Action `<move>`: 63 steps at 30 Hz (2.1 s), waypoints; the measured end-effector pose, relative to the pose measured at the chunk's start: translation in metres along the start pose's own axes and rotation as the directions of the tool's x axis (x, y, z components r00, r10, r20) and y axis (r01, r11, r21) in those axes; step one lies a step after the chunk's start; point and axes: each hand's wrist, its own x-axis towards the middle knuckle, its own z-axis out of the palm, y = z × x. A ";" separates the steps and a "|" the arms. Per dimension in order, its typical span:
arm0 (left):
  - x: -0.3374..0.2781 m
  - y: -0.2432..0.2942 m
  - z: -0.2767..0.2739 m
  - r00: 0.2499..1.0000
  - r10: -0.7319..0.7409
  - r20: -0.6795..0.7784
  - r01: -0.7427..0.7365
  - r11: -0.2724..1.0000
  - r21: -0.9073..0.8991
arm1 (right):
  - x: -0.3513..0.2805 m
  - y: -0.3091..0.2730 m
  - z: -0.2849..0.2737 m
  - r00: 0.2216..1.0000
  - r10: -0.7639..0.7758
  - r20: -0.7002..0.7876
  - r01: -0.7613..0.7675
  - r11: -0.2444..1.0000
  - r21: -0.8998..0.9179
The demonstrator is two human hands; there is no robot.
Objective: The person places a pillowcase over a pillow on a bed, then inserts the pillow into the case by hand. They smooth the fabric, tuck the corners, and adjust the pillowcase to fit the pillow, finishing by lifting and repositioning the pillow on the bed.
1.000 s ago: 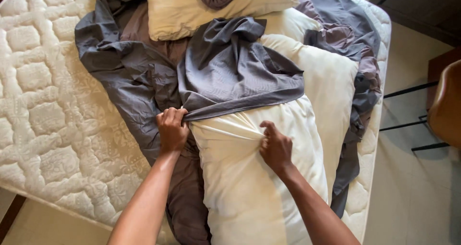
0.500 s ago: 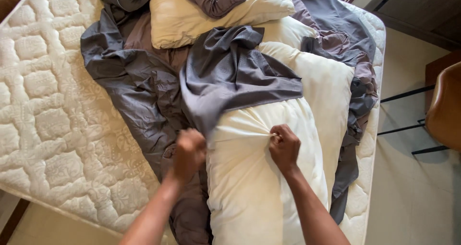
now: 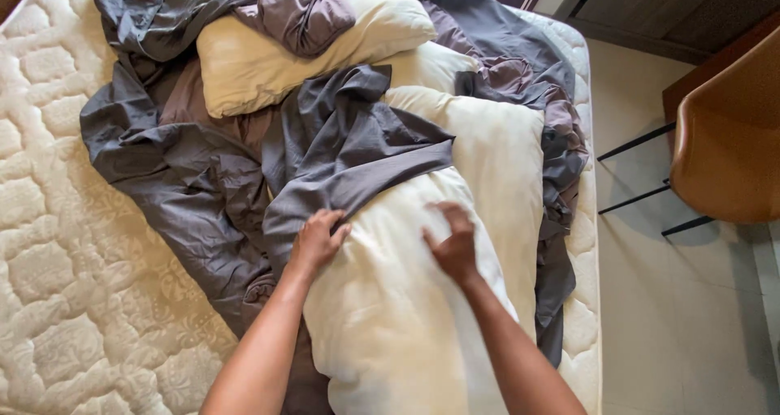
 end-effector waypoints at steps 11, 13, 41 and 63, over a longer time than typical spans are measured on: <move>0.022 0.031 0.019 0.999 -0.026 -0.026 0.030 0.986 0.161 | -0.035 0.037 0.007 0.760 0.490 0.426 -0.646 0.635 0.423; 0.041 0.049 0.024 0.988 0.151 -0.044 -0.137 0.964 0.226 | -0.040 0.021 -0.001 0.783 0.468 0.410 -0.620 0.639 0.456; 0.052 0.134 0.091 0.932 0.353 0.080 -0.362 0.903 0.232 | -0.053 -0.006 -0.030 0.877 0.284 0.388 -0.383 0.900 0.209; -0.098 -0.033 0.020 0.987 -0.129 -0.100 0.130 0.992 0.003 | 0.012 0.035 -0.023 0.965 -0.221 0.142 0.257 0.906 -0.337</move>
